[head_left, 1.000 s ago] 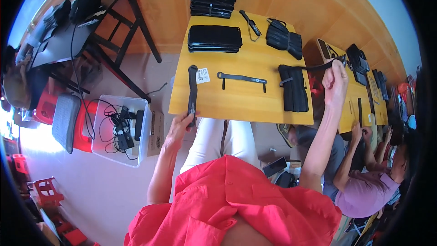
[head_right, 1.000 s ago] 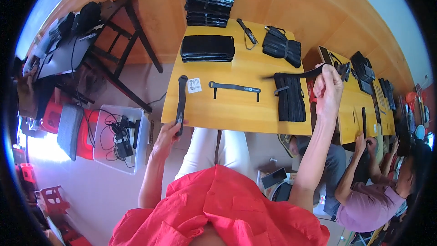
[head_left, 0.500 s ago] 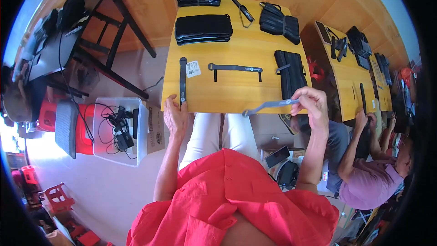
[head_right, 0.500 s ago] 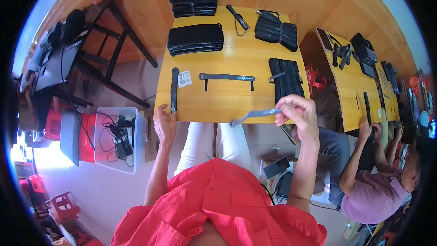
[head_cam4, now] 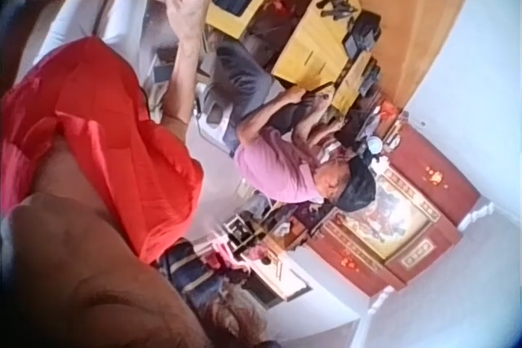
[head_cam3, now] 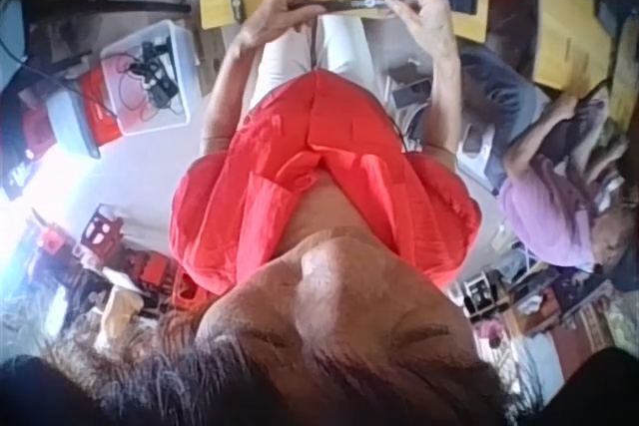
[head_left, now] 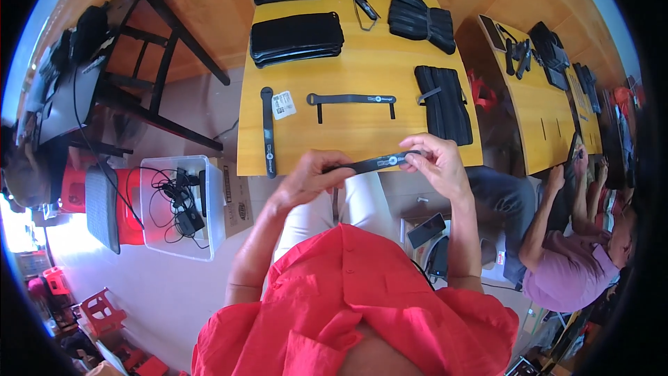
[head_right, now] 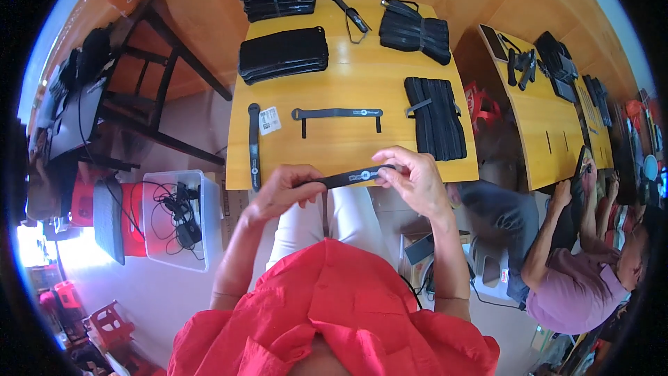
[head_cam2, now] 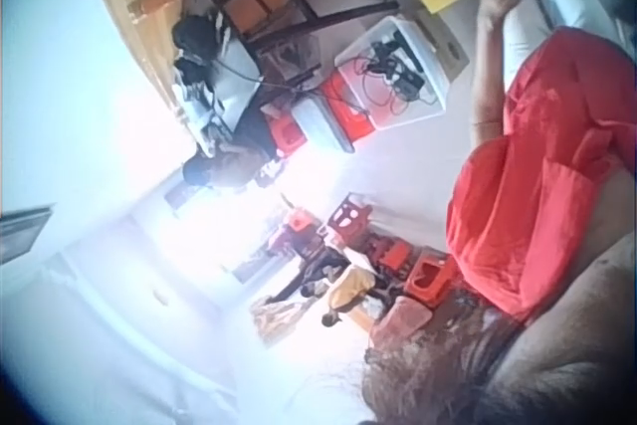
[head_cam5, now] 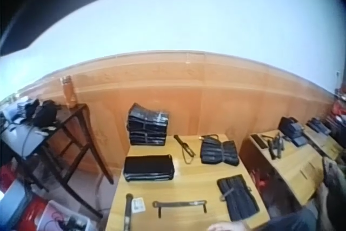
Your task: Manually attaching plastic and metal components to black fabric straps on a workbench.
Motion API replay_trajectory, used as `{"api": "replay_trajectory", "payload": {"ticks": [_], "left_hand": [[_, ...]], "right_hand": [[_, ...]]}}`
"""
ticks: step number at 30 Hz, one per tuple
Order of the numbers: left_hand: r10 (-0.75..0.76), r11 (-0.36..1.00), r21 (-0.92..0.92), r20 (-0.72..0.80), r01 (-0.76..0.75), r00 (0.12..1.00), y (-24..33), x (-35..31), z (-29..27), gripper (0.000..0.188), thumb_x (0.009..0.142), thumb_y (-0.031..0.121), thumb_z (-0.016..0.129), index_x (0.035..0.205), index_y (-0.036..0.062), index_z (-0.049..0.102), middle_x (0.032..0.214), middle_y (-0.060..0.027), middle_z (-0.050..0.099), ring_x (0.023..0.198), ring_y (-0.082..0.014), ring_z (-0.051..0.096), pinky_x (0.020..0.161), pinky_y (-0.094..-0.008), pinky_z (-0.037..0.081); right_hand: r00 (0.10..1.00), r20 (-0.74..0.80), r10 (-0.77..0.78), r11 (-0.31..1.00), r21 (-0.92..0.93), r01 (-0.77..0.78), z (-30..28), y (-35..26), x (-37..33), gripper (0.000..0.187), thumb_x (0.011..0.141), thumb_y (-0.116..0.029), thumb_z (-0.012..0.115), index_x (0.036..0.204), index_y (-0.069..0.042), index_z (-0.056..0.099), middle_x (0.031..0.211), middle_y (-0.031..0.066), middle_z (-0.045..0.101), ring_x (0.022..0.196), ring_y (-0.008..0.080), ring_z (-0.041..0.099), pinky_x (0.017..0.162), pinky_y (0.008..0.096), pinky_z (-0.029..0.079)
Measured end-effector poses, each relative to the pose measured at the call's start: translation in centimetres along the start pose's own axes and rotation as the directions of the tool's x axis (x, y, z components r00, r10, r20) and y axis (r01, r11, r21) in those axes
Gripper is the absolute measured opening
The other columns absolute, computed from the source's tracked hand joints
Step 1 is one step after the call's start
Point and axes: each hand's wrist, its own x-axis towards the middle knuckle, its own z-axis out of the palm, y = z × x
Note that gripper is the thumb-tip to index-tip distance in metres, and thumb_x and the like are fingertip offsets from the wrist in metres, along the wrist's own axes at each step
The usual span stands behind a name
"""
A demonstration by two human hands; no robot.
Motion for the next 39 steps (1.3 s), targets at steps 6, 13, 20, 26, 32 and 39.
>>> {"api": "replay_trajectory", "payload": {"ticks": [6,13,20,26,32,39], "left_hand": [[-0.004,0.988,0.154,-0.175,0.031,0.985,-2.4,1.8,-4.3,0.013,0.083,0.01,0.061,0.087,-0.0016,0.063,0.069,-0.0019,0.06,0.059,-0.0051,0.052,0.052,-0.0177,0.043],[-0.057,0.994,-0.112,-0.534,-0.003,0.844,-4.0,5.6,-5.7,0.01,0.079,0.008,0.066,0.081,-0.0006,0.062,0.065,-0.0014,0.059,0.055,-0.0044,0.052,0.051,-0.0183,0.044],[-0.129,0.96,-0.276,-0.596,-0.051,0.793,-4.6,7.9,-6.9,0.012,0.083,0.01,0.062,0.086,-0.0015,0.063,0.065,-0.0017,0.059,0.056,-0.0061,0.053,0.053,-0.0188,0.047],[-0.03,0.996,-0.081,-0.684,-0.036,0.728,-5.6,9.0,-6.9,0.013,0.082,0.009,0.062,0.087,-0.0034,0.063,0.066,-0.0026,0.06,0.053,-0.0059,0.053,0.05,-0.0186,0.047],[0.069,0.996,0.016,-0.759,-0.087,0.647,-6.6,9.9,-6.9,0.01,0.08,0.005,0.064,0.086,-0.0028,0.063,0.066,-0.0019,0.06,0.052,-0.0048,0.052,0.046,-0.018,0.043],[0.067,0.997,0.028,-0.777,-0.072,0.626,-6.7,10.5,-6.7,0.009,0.079,0.005,0.064,0.085,-0.0023,0.063,0.067,-0.0014,0.06,0.053,-0.0035,0.05,0.045,-0.0177,0.04]], "right_hand": [[0.967,-0.175,0.184,0.982,0.085,-0.171,-0.4,4.9,1.8,0.012,0.08,0.001,0.06,0.092,0.003,0.059,0.072,0.0082,0.065,0.065,0.0133,0.065,0.055,0.0216,0.051],[0.9,-0.336,0.279,0.929,0.331,-0.164,-0.5,9.3,5.5,0.012,0.077,-0.008,0.068,0.083,-0.002,0.06,0.07,0.0045,0.064,0.059,0.0106,0.063,0.041,0.0168,0.038],[0.892,-0.35,0.286,0.91,0.391,-0.138,-0.6,10.6,8.4,0.013,0.08,-0.014,0.066,0.086,-0.003,0.061,0.071,0.0046,0.064,0.06,0.0103,0.064,0.041,0.0156,0.038],[0.882,-0.38,0.28,0.928,0.342,-0.147,-0.7,11.7,9.8,0.011,0.08,-0.012,0.066,0.085,-0.003,0.063,0.07,0.0021,0.062,0.059,0.0069,0.059,0.043,0.015,0.036],[0.876,-0.43,0.219,0.956,0.276,-0.104,-0.5,12.8,10.7,0.009,0.077,-0.007,0.068,0.082,-0.002,0.065,0.066,-0.0005,0.059,0.054,0.0037,0.049,0.048,0.0154,0.036],[0.852,-0.471,0.226,0.957,0.272,-0.104,-0.5,12.9,11.1,0.007,0.075,-0.004,0.068,0.08,-0.001,0.065,0.062,0.0001,0.058,0.051,0.0037,0.049,0.045,0.0164,0.036]]}}
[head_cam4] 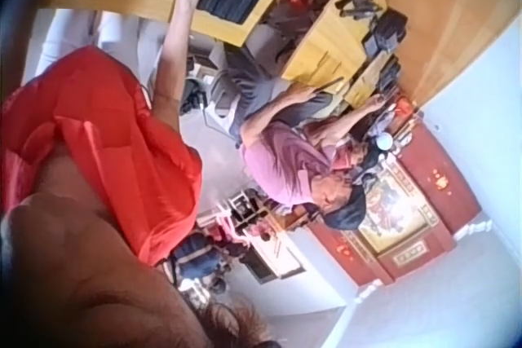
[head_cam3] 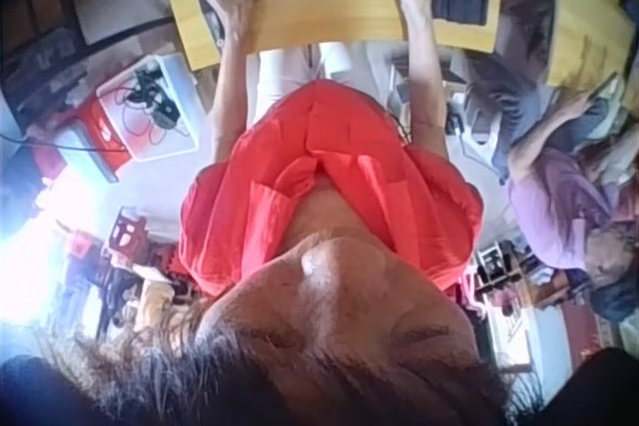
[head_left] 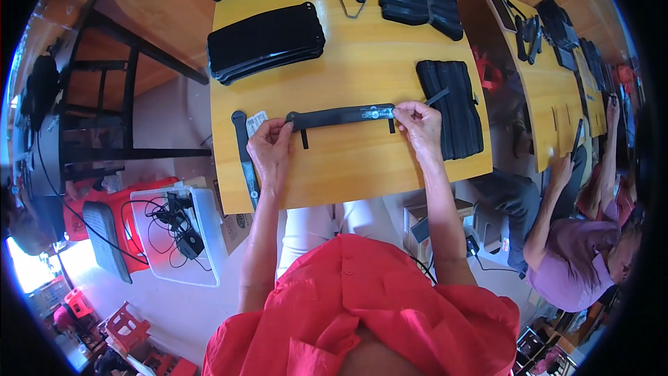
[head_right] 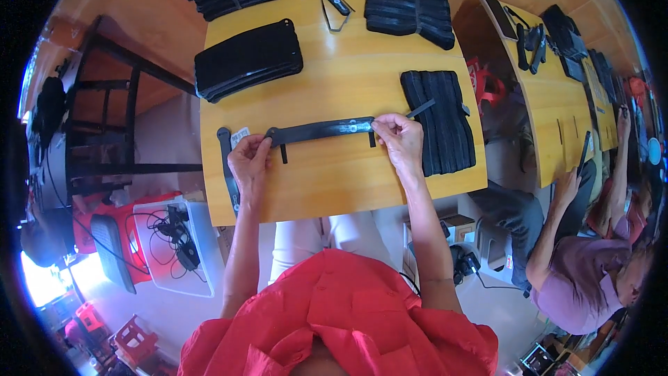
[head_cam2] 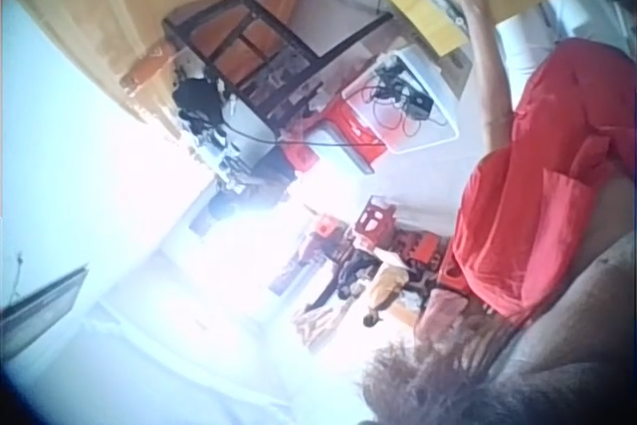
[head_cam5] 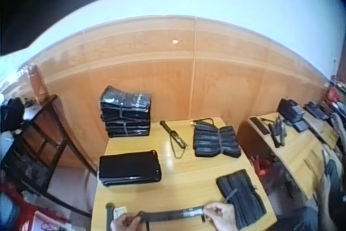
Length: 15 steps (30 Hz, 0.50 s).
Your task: Manually attaching plastic and metal components to black fabric straps on a workbench.
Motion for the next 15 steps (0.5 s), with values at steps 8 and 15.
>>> {"api": "replay_trajectory", "payload": {"ticks": [8,15], "left_hand": [[0.01,1.0,0.0,-0.035,-0.01,0.999,-0.36,-0.1,0.28,0.009,0.078,0.004,0.066,0.084,-0.0017,0.063,0.067,-0.0011,0.06,0.054,-0.0031,0.05,0.045,-0.0172,0.041],[-0.006,1.0,0.011,-0.053,0.007,0.999,-0.25,-0.19,0.45,0.009,0.077,0.003,0.066,0.084,-0.0018,0.062,0.067,-0.0012,0.06,0.055,-0.0032,0.051,0.044,-0.0171,0.041]], "right_hand": [[0.999,-0.038,0.029,0.999,0.043,-0.027,0.27,-0.1,-0.36,0.008,0.075,-0.005,0.069,0.08,-0.003,0.064,0.061,-0.0014,0.058,0.048,0.0015,0.048,0.037,0.0143,0.03],[0.995,-0.081,0.051,0.999,0.007,-0.051,0.47,0.07,-0.37,0.006,0.075,-0.003,0.068,0.079,-0.001,0.064,0.058,-0.0005,0.057,0.047,0.0026,0.049,0.037,0.0154,0.034]]}}
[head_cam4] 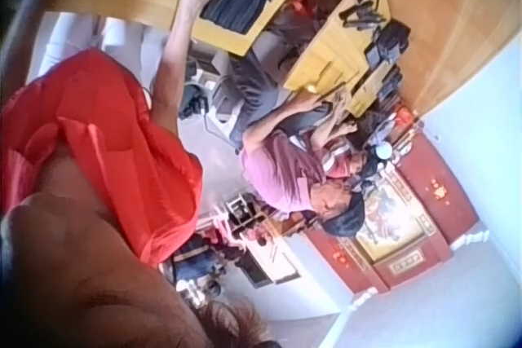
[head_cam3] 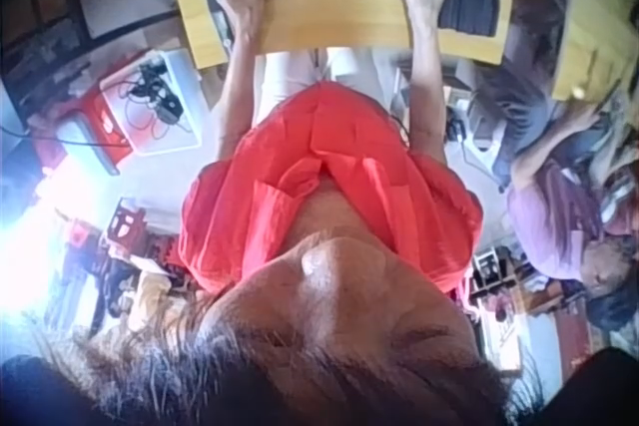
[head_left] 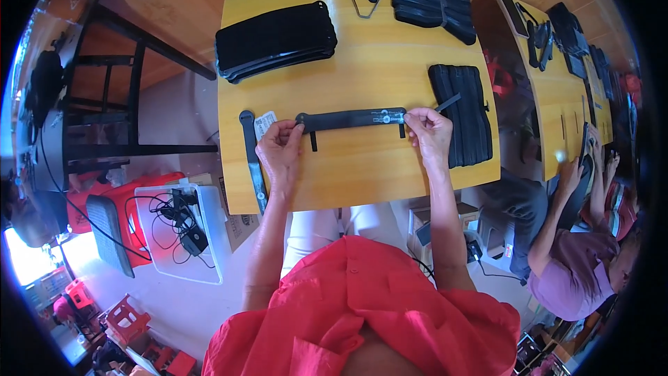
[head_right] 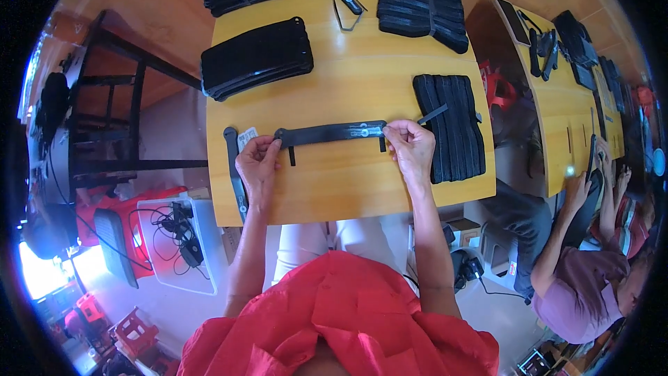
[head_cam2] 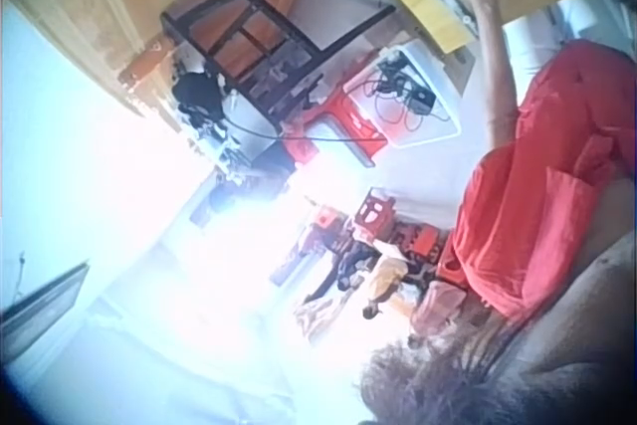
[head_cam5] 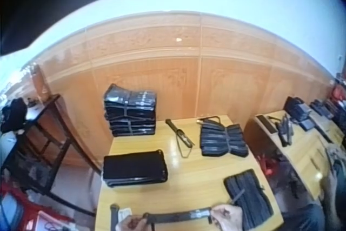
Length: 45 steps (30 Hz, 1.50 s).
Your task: Manually attaching plastic and metal components to black fabric straps on a workbench.
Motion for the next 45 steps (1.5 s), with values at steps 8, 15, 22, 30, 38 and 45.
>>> {"api": "replay_trajectory", "payload": {"ticks": [8,15,22,30,38,45], "left_hand": [[-0.002,1.0,-0.003,-0.029,0.002,1.0,0.39,-0.15,0.26,0.009,0.078,0.003,0.065,0.084,-0.0017,0.062,0.067,-0.0013,0.059,0.054,-0.0032,0.051,0.044,-0.0167,0.041],[0.019,0.999,0.03,-0.02,-0.018,1.0,0.28,-0.05,0.14,0.009,0.077,0.004,0.066,0.084,-0.0014,0.062,0.066,-0.001,0.058,0.053,-0.0029,0.05,0.043,-0.0164,0.04],[-0.005,1.0,0.006,-0.025,0.006,1.0,0.43,-0.14,0.33,0.008,0.077,0.004,0.066,0.083,-0.0014,0.062,0.065,-0.0007,0.058,0.052,-0.0026,0.049,0.042,-0.0161,0.04],[0.015,1.0,0.026,-0.028,-0.014,0.999,0.39,-0.06,0.37,0.008,0.077,0.004,0.066,0.083,-0.0016,0.062,0.065,-0.0009,0.058,0.052,-0.0031,0.049,0.043,-0.0164,0.041],[0.005,0.998,0.057,-0.034,-0.003,0.999,0.53,-0.04,0.38,0.009,0.077,0.005,0.067,0.082,-0.0016,0.063,0.065,-0.0013,0.059,0.052,-0.0033,0.05,0.043,-0.0169,0.042],[0.015,0.997,0.072,-0.046,-0.012,0.999,0.61,-0.04,0.51,0.009,0.076,0.005,0.067,0.081,-0.0009,0.063,0.065,-0.0011,0.059,0.053,-0.0028,0.05,0.043,-0.0169,0.042]], "right_hand": [[1.0,-0.009,-0.003,1.0,0.022,0.004,0.09,0.3,-0.01,0.006,0.076,-0.003,0.068,0.08,-0.001,0.064,0.06,0.0005,0.058,0.047,0.003,0.049,0.038,0.0153,0.035],[0.999,0.015,-0.03,0.999,0.024,0.03,0.18,0.06,-0.16,0.005,0.077,-0.004,0.067,0.081,-0.001,0.064,0.063,-0.0002,0.058,0.05,0.0032,0.05,0.039,0.0159,0.038],[1.0,-0.004,-0.007,1.0,-0.015,0.007,0.15,0.1,-0.15,0.005,0.078,-0.005,0.066,0.081,-0.002,0.063,0.063,-0.0003,0.058,0.051,0.0028,0.05,0.04,0.0157,0.038],[0.998,-0.044,-0.053,0.996,-0.08,0.05,0.37,0.37,-0.03,0.005,0.077,-0.004,0.066,0.077,0.0,0.064,0.058,0.001,0.059,0.047,0.0038,0.052,0.037,0.0174,0.04],[0.998,-0.054,-0.034,0.995,-0.099,0.029,0.54,0.13,-0.08,0.005,0.077,-0.006,0.066,0.077,-0.001,0.064,0.059,0.0001,0.058,0.047,0.0031,0.051,0.038,0.0165,0.039],[0.995,-0.083,-0.052,0.994,-0.099,0.044,0.73,-0.04,-0.12,0.006,0.076,-0.006,0.067,0.076,0.0,0.065,0.056,0.0013,0.058,0.044,0.004,0.051,0.036,0.0181,0.04]]}}
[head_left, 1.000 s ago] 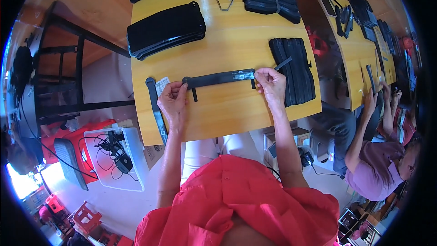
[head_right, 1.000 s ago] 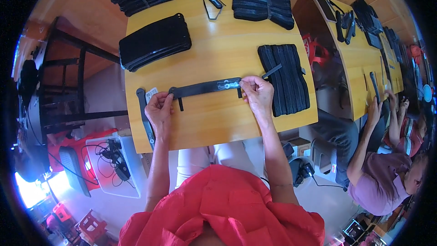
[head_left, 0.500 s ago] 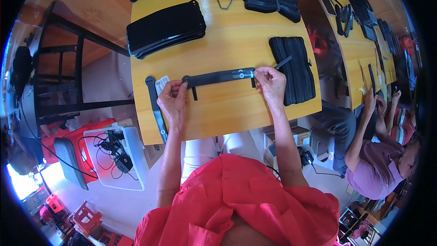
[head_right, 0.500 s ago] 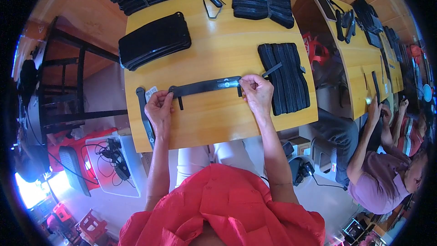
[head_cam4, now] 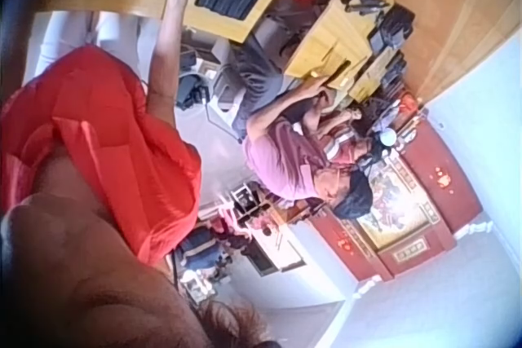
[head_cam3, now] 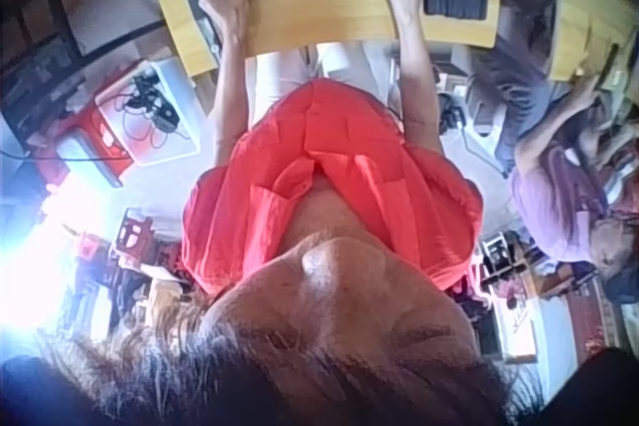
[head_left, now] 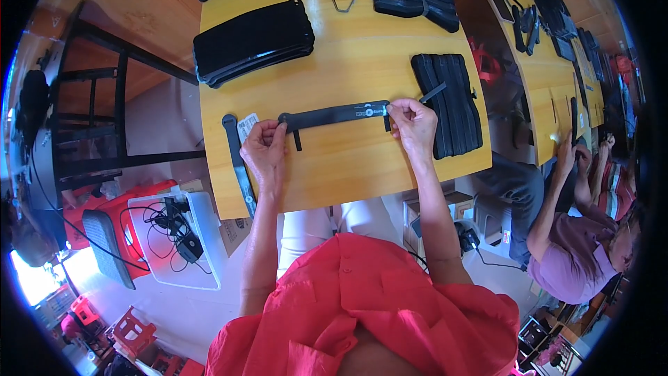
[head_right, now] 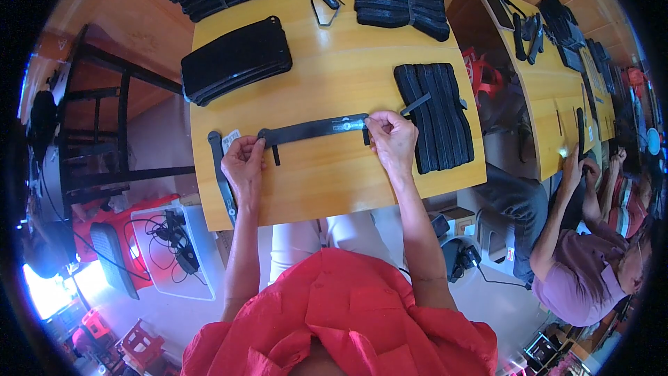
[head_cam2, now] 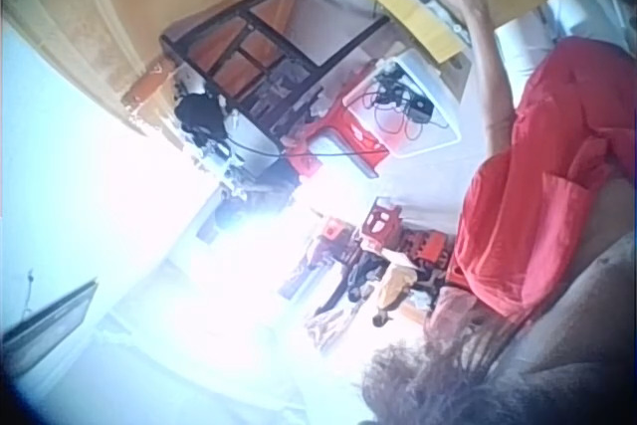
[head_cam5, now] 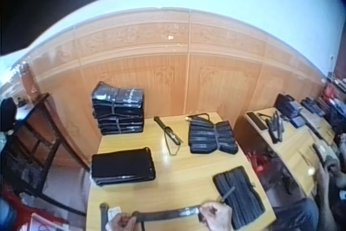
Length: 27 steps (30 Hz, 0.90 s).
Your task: Manually attaching plastic and metal components to black fabric straps on a workbench.
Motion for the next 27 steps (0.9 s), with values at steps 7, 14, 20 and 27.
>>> {"api": "replay_trajectory", "payload": {"ticks": [7,14,20,27], "left_hand": [[0.036,0.999,-0.003,-0.024,-0.037,0.999,-0.29,0.04,-0.05,0.008,0.076,0.005,0.067,0.081,-0.0008,0.063,0.064,-0.0013,0.059,0.052,-0.0029,0.05,0.043,-0.017,0.042],[0.034,0.998,0.048,0.002,-0.034,0.999,-0.05,0.04,-0.06,0.009,0.078,0.006,0.066,0.083,-0.001,0.062,0.065,-0.0015,0.059,0.052,-0.0037,0.05,0.044,-0.0176,0.043],[0.026,0.997,0.076,0.008,-0.026,1.0,-0.11,0.08,0.0,0.01,0.079,0.006,0.065,0.084,-0.002,0.061,0.067,-0.002,0.059,0.052,-0.0038,0.05,0.043,-0.0167,0.042],[0.054,0.994,0.093,-0.005,-0.053,0.999,-0.75,0.23,0.28,0.009,0.079,0.005,0.064,0.083,-0.0021,0.061,0.066,-0.0024,0.058,0.048,-0.0045,0.049,0.041,-0.0172,0.041]], "right_hand": [[1.0,-0.007,-0.014,0.998,-0.054,0.014,0.16,-0.06,-0.02,0.006,0.076,-0.005,0.067,0.077,0.001,0.065,0.055,0.0015,0.058,0.044,0.0042,0.051,0.036,0.0188,0.041],[1.0,0.002,-0.003,0.998,-0.058,0.003,0.1,-0.05,-0.04,0.007,0.078,-0.007,0.067,0.079,0.0,0.064,0.058,-0.0005,0.056,0.046,0.0031,0.048,0.036,0.0169,0.038],[1.0,-0.005,-0.015,0.999,-0.052,0.015,0.17,-0.2,-0.03,0.006,0.077,-0.005,0.066,0.076,0.001,0.064,0.057,0.0017,0.058,0.045,0.0043,0.051,0.035,0.0189,0.041],[1.0,-0.005,-0.027,0.997,-0.068,0.027,0.07,-0.26,-0.01,0.006,0.076,-0.004,0.066,0.075,0.001,0.064,0.057,0.0024,0.059,0.044,0.0047,0.051,0.035,0.0193,0.041]]}}
